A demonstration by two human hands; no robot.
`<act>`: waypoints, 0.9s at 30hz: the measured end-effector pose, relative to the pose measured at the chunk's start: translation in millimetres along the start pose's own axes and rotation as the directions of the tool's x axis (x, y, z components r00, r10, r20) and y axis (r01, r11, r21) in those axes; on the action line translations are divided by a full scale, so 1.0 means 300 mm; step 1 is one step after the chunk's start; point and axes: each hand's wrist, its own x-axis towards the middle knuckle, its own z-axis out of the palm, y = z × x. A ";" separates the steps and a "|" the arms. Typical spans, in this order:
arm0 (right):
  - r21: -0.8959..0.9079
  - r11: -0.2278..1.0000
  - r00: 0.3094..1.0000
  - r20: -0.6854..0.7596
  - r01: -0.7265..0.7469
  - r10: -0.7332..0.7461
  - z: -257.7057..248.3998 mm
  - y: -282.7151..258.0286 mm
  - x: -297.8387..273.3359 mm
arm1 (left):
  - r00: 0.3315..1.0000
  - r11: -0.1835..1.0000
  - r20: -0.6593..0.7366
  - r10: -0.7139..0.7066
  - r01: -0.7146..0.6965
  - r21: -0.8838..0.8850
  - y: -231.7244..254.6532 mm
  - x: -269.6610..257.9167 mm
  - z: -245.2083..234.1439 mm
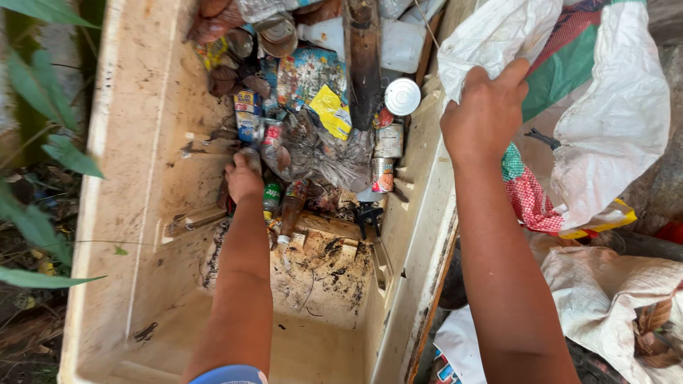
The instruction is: The person sorts through various recyclable and non-recyclable waste items inside a large container by hand, placing items like plastic bottles, cans, and leaves into separate white bags.
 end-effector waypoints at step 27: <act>0.075 0.993 0.995 0.019 -0.094 0.093 -0.008 -0.025 0.014 | 0.419 -0.103 -0.613 0.670 -0.765 -0.636 1.213 -0.943 -0.649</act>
